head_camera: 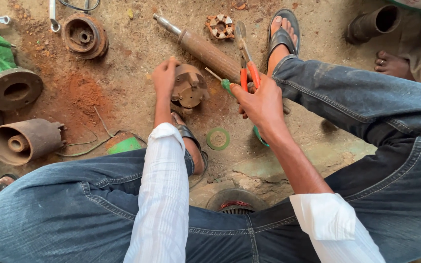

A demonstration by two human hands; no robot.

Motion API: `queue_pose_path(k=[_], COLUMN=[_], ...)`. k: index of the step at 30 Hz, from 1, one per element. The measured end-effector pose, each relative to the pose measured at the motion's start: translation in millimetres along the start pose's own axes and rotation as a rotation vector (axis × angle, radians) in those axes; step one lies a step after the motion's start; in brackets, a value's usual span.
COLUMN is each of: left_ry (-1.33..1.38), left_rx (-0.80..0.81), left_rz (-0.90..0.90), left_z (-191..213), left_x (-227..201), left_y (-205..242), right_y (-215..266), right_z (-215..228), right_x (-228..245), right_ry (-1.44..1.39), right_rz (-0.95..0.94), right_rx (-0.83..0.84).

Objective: The person sits on the ground and uses a hammer and a screwdriver to repeatedly strike a small metal part. They adjust the part's position and continue hammering it while seated.

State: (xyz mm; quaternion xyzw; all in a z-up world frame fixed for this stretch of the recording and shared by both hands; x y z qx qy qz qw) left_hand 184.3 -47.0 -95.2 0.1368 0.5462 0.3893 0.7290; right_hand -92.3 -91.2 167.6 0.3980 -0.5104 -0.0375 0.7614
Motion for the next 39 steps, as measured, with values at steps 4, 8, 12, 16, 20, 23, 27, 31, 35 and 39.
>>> queue_pose_path(k=[4,8,12,16,20,23,27,31,35,39], left_ry=[-0.035,-0.086,-0.223,-0.267,-0.221,0.008,0.323,0.456,0.463,0.285], left_rx=[0.056,0.133,0.200,0.209,0.128,-0.044,-0.140,-0.256,-0.414,-0.311], left_rz=[-0.282,-0.273,-0.201,-0.157,-0.204,-0.160,-0.249,-0.231,-0.270,-0.512], left_z=[-7,-10,-12,-19,-24,-9,14,23,39,54], left_x=[-14,-20,-26,-32,-31,-21,2,20,5,-80], left_y=[1,-6,-16,-21,-28,-36,-42,-47,-51,-39], right_y=[0,-1,-1,-2,-4,-6,-6,-4,-5,-11], right_z=[0,-1,-2,0,1,1,1,-3,-9,-11], right_x=[0,-2,-3,-4,-6,-6,-8,-8,-13,-26], right_ry=[0.006,0.006,-0.019,-0.017,-0.006,-0.012,0.005,0.020,0.013,0.012], right_rz=[-0.007,-0.004,0.019,-0.011,-0.044,-0.010,-0.054,-0.015,0.047,0.108], right_rx=[-0.009,-0.020,-0.017,-0.013,-0.025,-0.035,-0.034,-0.026,0.013,0.029])
Point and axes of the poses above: each hand's wrist, its own y-axis away from the middle knuckle, its own z-axis out of the back of the hand, x = y × z, the point moved 1 cm from there along -y, towards the middle knuckle, and after that the axes turned 14 degrees about x, right-handed, at the moved point
